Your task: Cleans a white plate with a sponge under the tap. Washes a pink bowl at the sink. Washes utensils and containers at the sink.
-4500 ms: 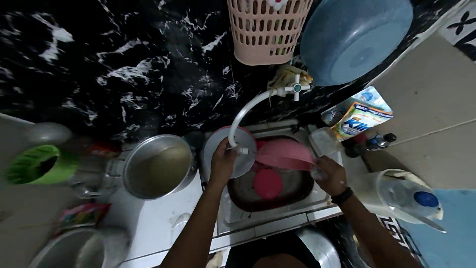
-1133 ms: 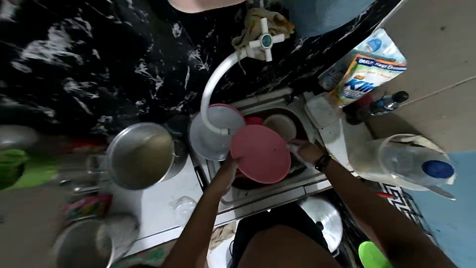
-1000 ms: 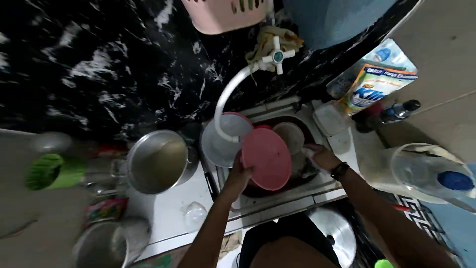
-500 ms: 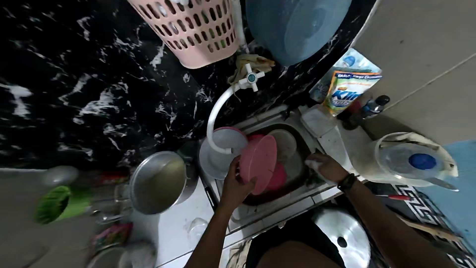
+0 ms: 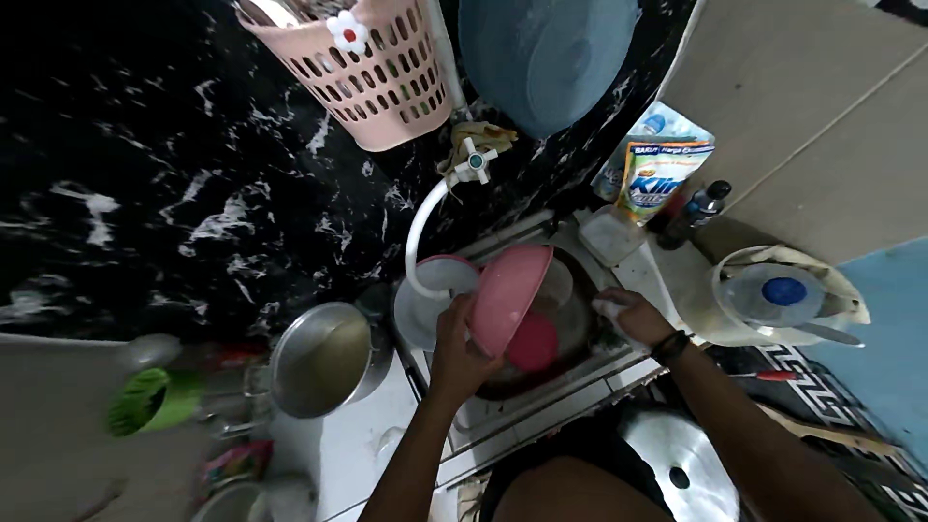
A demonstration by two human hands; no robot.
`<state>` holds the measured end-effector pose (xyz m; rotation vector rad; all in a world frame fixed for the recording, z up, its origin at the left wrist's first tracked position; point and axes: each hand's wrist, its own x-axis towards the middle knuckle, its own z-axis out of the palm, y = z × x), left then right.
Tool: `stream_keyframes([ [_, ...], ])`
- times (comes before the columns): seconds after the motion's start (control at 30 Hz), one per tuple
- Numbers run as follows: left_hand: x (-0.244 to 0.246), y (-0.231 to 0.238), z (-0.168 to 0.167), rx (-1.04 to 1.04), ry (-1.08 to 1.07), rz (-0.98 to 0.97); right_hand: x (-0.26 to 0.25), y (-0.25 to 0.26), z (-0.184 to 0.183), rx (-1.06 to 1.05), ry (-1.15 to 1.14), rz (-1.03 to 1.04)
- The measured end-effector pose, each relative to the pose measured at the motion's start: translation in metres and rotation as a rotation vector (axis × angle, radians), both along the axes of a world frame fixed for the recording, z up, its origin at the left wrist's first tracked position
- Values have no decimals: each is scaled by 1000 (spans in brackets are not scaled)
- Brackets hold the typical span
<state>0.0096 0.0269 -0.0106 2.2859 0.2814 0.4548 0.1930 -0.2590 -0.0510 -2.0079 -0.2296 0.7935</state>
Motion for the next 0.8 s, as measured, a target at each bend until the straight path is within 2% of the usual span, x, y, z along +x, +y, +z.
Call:
stream_keyframes([
  [0.1, 3, -1, 8, -177, -31, 61, 4, 5, 10, 71, 12, -84],
  [0.17, 5, -9, 11, -397, -33, 126, 10, 5, 15, 139, 40, -182],
  [0.23, 9, -14, 6, -596, -48, 190, 20, 7, 21, 194, 40, -312],
  [0.33, 5, -26, -8, -749, -25, 255, 25, 14, 40, 229, 17, -458],
  [0.53, 23, -55, -20, -964, 72, 397, 18, 50, 63, 714, 76, -515],
  [0.6, 27, -58, -22, -1009, 98, 398, 15, 58, 66, 780, 46, -452],
  [0.67, 33, -61, -24, -1046, 103, 428, 16, 60, 66, 704, -25, -310],
  [0.73, 37, -64, -23, -1055, 118, 415, 19, 58, 59, 493, -154, -43],
  [0.8, 43, -69, -21, -1039, 125, 419, 17, 60, 48, 132, -370, 247],
])
